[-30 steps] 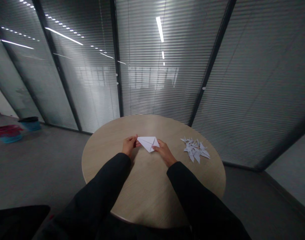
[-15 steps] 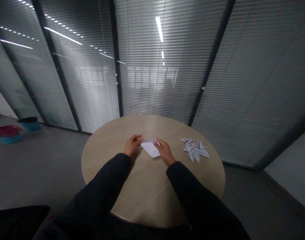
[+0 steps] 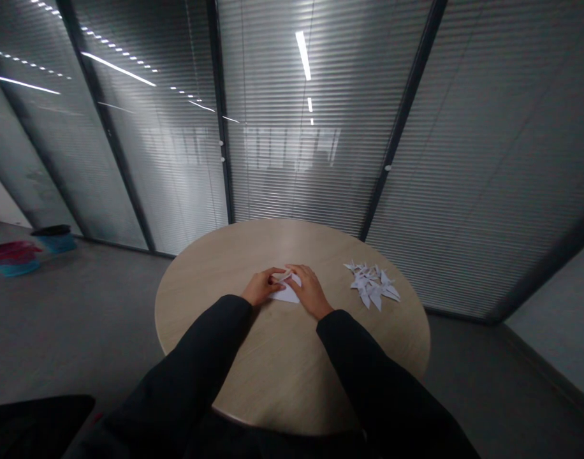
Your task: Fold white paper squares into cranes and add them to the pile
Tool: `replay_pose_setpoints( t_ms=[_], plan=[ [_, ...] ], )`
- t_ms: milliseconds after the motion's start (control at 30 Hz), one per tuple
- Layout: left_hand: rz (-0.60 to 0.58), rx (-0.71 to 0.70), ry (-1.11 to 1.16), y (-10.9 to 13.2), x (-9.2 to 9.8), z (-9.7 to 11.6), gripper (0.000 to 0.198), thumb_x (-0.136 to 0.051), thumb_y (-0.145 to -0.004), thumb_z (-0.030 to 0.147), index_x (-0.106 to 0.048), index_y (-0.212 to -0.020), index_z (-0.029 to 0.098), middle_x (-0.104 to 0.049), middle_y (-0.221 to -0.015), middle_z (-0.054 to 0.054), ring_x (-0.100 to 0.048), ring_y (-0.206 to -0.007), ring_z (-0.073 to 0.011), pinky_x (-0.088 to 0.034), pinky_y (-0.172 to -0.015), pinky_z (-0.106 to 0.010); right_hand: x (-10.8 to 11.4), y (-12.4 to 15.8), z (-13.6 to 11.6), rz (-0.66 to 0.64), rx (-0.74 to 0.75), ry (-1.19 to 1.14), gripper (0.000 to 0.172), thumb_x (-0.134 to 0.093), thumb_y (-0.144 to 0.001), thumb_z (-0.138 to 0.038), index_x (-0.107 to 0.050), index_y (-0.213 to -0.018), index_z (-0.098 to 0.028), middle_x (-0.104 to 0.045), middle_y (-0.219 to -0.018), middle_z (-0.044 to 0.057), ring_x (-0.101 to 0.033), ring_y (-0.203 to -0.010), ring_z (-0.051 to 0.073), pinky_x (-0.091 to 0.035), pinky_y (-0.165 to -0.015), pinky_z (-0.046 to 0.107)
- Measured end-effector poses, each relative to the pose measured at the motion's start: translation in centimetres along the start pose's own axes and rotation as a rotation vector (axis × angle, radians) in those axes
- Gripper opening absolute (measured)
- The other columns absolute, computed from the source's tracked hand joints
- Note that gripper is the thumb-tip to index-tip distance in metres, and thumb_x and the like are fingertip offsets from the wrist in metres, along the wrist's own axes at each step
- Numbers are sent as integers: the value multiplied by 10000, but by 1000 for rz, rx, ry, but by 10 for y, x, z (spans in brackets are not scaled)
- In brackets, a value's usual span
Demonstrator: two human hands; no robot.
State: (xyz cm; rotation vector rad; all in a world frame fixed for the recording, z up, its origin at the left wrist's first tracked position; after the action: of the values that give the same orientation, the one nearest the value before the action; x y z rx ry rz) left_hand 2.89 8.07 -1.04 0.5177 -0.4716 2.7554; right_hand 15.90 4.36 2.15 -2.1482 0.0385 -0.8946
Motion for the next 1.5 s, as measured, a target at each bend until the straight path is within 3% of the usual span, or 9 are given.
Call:
replay_pose_setpoints(
  t_ms=[133,233,300,467,700,867,967,1300,1500],
  plan=[
    [169,78,164,-2,15,-8,414,-771,-613,264,-680,-986,106,-554,-594,20,-473,-523,-99,-327,-521,-226,13,0,-19,113,87,144,416,-549,-864,-223,-513,-1277,-194,-593,-1212,119,-516,-1155,264,-398,-1016,473],
    [186,119,331,-2,17,-14,314,-795,-566,301,-663,-771,104,-551,-585,16,-459,-508,-90,-314,-501,-222,7,1,-32,53,201,190,391,-545,-861,-205,-528,-1251,-186,-585,-1252,109,-493,-1213,254,-348,-1080,483],
    [170,143,431,-3,14,-18,317,-808,-539,302,-645,-730,108,-566,-586,13,-463,-498,-87,-309,-490,-217,-2,4,-35,-15,258,218,398,-540,-859,-192,-523,-1256,-176,-576,-1284,108,-473,-1253,245,-307,-1118,492],
    [195,185,597,-5,11,-29,296,-802,-546,209,-654,-781,104,-635,-634,-18,-538,-529,-108,-365,-507,-211,-15,9,-36,-119,325,276,419,-531,-858,-171,-517,-1277,-172,-591,-1266,110,-462,-1270,241,-291,-1130,512],
    [96,247,796,-2,-5,-23,224,-719,-624,69,-657,-839,80,-693,-723,-76,-622,-605,-140,-472,-571,-225,-9,7,-41,-112,344,380,346,-566,-846,-152,-586,-1191,-178,-606,-1001,88,-532,-1038,244,-332,-1105,498],
    [134,325,913,0,-6,-22,154,-592,-724,-9,-636,-845,75,-698,-707,-87,-636,-586,-144,-528,-592,-240,-5,6,-45,-50,384,413,123,-577,-855,-142,-676,-901,-198,-583,-880,62,-518,-935,229,-374,-1061,467],
    [176,349,973,1,-2,-23,146,-536,-778,-15,-624,-871,55,-697,-717,-109,-647,-579,-148,-545,-586,-236,-2,6,-48,-14,408,414,113,-590,-850,-134,-672,-812,-202,-585,-865,50,-514,-910,217,-373,-1055,455],
    [251,363,1069,3,6,-22,184,-500,-850,22,-600,-1004,33,-692,-781,-113,-676,-637,-148,-583,-613,-229,11,3,-49,77,384,522,192,-502,-887,-89,-665,-864,-188,-603,-889,58,-521,-912,203,-339,-1079,465],
    [250,283,1095,2,7,-17,193,-528,-831,16,-603,-1006,42,-688,-821,-108,-665,-660,-139,-574,-616,-217,3,5,-60,-50,456,428,241,-469,-902,-90,-664,-981,-208,-619,-1017,80,-527,-1049,221,-337,-1100,495]
  ],
)
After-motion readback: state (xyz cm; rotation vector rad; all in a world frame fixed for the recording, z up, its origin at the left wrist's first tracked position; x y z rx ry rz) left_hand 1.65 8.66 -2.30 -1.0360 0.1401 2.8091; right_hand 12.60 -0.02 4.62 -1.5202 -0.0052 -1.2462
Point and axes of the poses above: each hand's wrist, its own y-axis away from the middle knuckle, its own x-axis out of the back of the hand, z = x × y, the point moved 8 cm from there along -y, towards the middle knuckle
